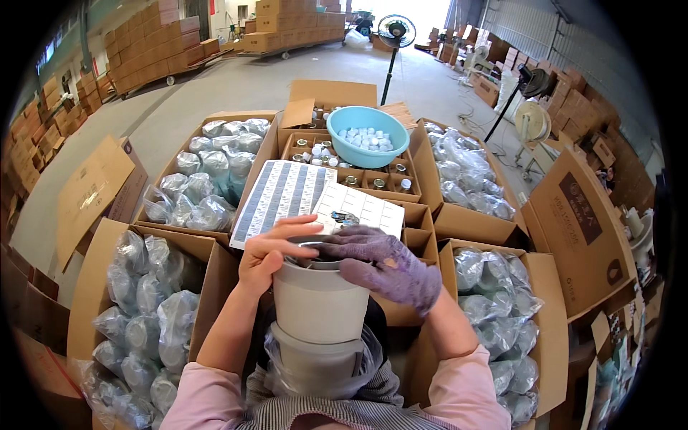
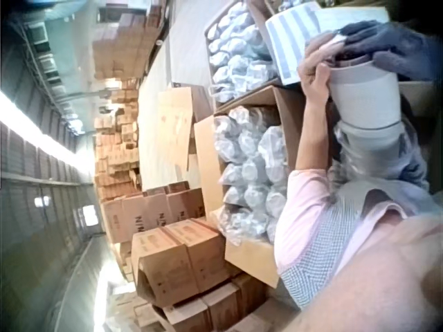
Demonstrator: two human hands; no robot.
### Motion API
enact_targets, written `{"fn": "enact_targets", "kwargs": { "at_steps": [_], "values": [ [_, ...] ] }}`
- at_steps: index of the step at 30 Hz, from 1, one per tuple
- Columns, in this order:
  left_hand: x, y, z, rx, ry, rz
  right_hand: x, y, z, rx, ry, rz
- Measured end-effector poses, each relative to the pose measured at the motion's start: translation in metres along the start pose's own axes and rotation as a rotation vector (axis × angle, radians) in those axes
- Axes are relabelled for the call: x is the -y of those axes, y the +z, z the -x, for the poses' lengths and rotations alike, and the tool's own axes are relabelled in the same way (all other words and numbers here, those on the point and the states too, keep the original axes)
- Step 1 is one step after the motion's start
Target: The person assembles a small kitchen appliance by placing a metal filter into a white plastic container, securing the lid, and wrapping the unit in a plastic bag. The person repeats this process for multiple units, handling each one individually.
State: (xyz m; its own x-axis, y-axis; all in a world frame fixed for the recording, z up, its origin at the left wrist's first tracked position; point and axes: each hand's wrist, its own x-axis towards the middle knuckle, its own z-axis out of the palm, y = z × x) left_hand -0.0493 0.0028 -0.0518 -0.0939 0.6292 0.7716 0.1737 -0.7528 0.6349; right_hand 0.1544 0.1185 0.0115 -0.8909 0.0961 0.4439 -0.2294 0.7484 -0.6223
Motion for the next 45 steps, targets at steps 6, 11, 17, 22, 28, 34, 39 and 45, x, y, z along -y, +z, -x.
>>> {"fn": "enact_targets", "kwargs": {
  "at_steps": [6,11,17,22,28,34,39,45],
  "values": [
    [0.006,0.01,0.027,0.034,-0.185,0.012,0.017,0.015,0.013,0.019,0.309,-0.153],
    [0.009,0.018,0.014,-0.047,-0.049,0.17,0.052,-0.005,0.009,0.115,0.261,0.117],
    [0.036,0.064,0.061,0.082,-0.365,0.429,0.086,-0.046,-0.003,0.362,-0.076,-0.139],
    [0.025,0.081,0.109,0.181,-0.594,0.072,0.126,-0.046,0.011,0.356,0.15,0.271],
    [-0.043,0.105,0.11,-0.137,-0.636,-0.459,0.089,-0.047,0.053,0.16,0.576,0.343],
    [-0.079,0.108,0.121,-0.098,-0.611,-0.728,0.07,-0.042,0.034,0.272,0.659,0.385],
    [-0.106,0.085,0.12,0.203,-0.535,-0.706,0.033,-0.039,0.026,0.243,0.166,0.649],
    [-0.096,0.04,0.142,0.529,-0.24,-0.779,0.034,-0.045,0.02,0.185,0.597,0.201]
  ]
}}
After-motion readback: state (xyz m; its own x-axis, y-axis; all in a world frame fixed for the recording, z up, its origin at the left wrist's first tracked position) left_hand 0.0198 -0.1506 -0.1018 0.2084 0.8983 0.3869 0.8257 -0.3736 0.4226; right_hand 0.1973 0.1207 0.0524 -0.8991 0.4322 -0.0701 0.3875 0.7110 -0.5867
